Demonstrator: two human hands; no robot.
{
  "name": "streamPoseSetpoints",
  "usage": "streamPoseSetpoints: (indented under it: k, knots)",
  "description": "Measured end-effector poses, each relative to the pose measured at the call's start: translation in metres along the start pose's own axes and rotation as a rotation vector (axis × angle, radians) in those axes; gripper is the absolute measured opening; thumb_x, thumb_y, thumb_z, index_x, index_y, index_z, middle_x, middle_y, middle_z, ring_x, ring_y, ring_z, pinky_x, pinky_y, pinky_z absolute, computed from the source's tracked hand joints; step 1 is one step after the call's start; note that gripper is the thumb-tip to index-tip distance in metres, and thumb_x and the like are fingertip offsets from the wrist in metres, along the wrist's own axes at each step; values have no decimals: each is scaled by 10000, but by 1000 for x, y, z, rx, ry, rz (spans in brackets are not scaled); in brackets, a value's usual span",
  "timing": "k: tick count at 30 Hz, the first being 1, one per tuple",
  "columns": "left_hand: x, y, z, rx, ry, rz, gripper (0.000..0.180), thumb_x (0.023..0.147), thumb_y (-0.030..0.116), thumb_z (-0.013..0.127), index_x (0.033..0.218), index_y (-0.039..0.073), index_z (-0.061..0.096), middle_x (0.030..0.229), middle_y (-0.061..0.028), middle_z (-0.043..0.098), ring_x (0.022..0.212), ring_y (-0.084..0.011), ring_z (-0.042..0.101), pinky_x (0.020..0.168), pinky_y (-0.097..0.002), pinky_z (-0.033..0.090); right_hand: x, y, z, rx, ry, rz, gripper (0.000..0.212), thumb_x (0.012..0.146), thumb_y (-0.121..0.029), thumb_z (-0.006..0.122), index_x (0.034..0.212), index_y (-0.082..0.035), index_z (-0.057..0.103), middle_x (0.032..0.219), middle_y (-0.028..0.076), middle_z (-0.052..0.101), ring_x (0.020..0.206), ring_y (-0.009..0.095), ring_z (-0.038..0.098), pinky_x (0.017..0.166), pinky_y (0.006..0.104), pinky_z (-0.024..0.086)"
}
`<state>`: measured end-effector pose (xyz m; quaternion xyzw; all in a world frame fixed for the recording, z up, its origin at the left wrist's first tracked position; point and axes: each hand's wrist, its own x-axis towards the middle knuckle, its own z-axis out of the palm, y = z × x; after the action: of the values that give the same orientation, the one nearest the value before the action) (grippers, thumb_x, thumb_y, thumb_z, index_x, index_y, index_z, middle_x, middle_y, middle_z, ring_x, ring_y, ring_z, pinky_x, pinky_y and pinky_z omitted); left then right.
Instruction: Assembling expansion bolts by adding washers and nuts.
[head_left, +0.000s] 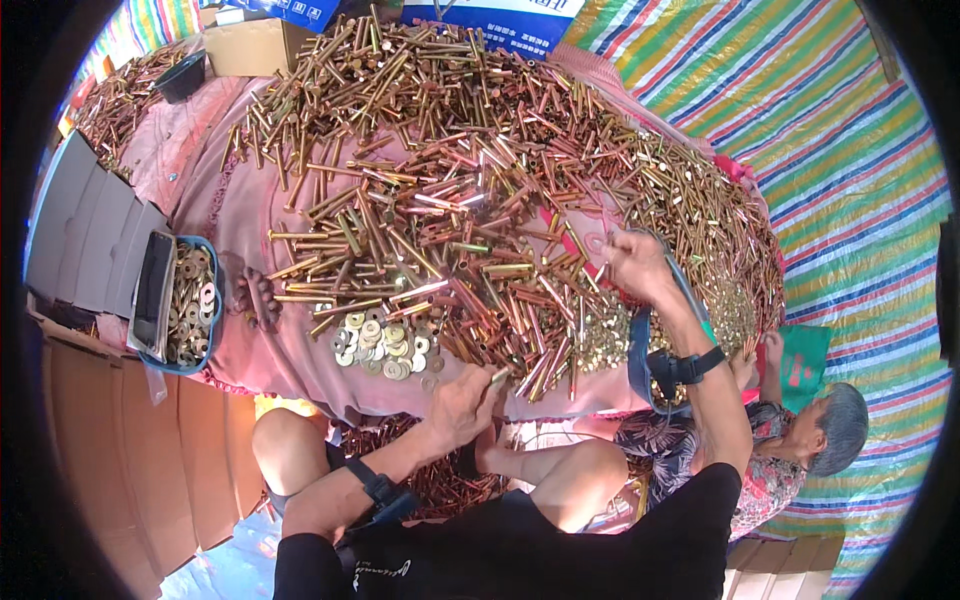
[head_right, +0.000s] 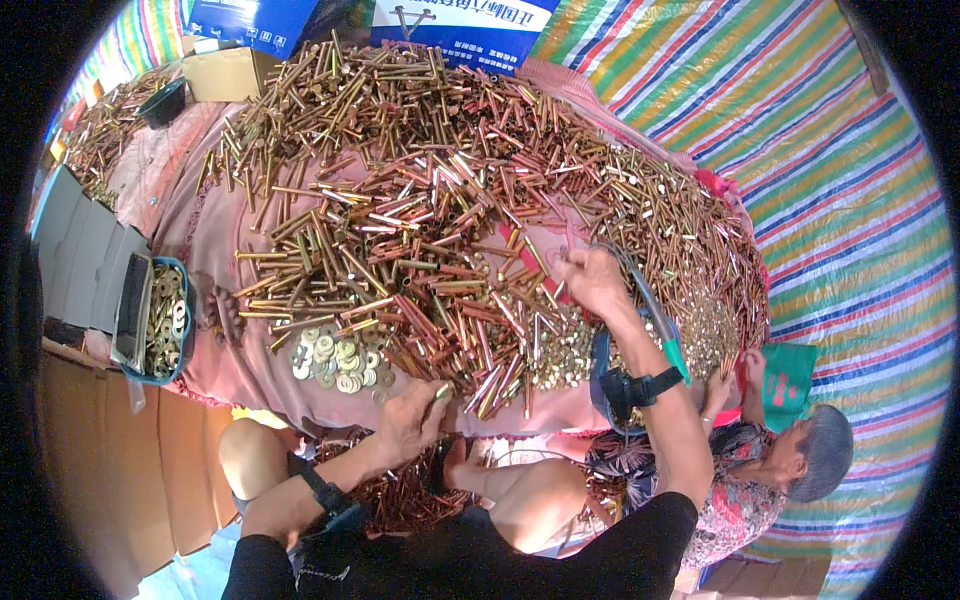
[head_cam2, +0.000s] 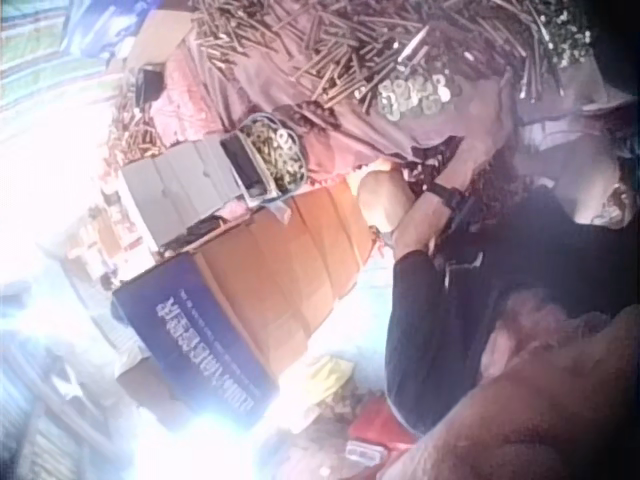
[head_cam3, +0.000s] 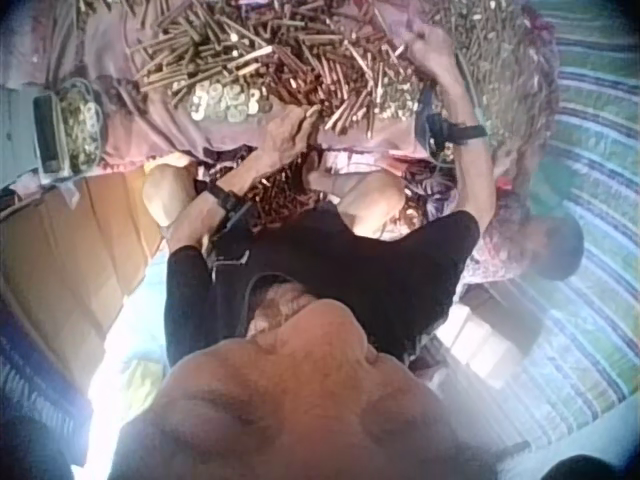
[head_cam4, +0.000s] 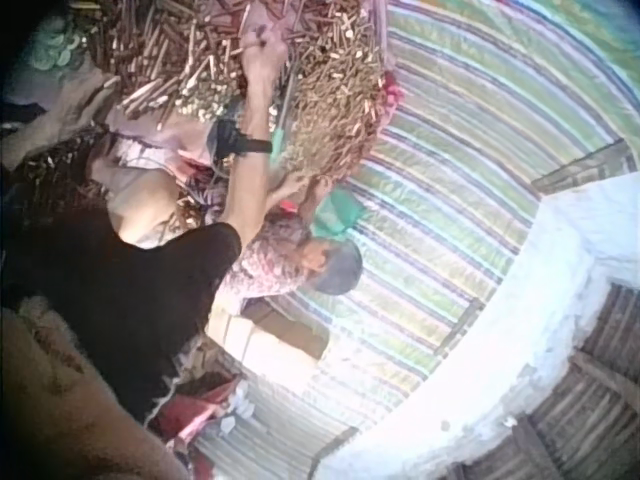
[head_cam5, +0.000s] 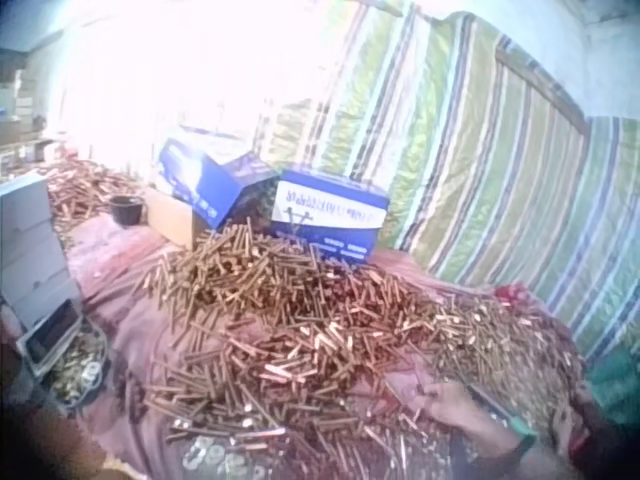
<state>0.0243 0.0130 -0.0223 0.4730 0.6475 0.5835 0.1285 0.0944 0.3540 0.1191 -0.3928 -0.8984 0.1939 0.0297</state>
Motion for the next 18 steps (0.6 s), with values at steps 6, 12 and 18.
streamPoseSetpoints:
  k: [6, 12, 18]
  knots:
    - [8, 2, -6, -73, 49, -15, 132, 971, 50, 650, 1091, -2, 643, 834, -193, 638, 729, -387, 667, 641, -437, 524, -50, -43, -21, 710, 28, -25, 255, 1029, -291, 655, 1050, -38, 686, 871, 31, 696, 696, 85, 611, 589, 238, 524]
    - [6, 19, -17, -122, 97, -102, 114, 985, 94, 670, 1046, 5, 708, 723, -151, 634, 604, -266, 617, 567, -375, 483, -142, -50, 6, 792, -33, 15, 308, 1018, -349, 678, 1024, -41, 696, 843, 53, 722, 619, 88, 647, 522, 214, 511]
    - [-2, 22, -35, -117, 80, -152, 126, 984, 104, 675, 1046, 3, 718, 711, -132, 623, 594, -189, 570, 559, -348, 469, -215, -35, 87, 1163, -311, 118, 297, 1024, -190, 668, 1224, 16, 593, 905, 128, 739, 693, 154, 712, 530, 246, 568]
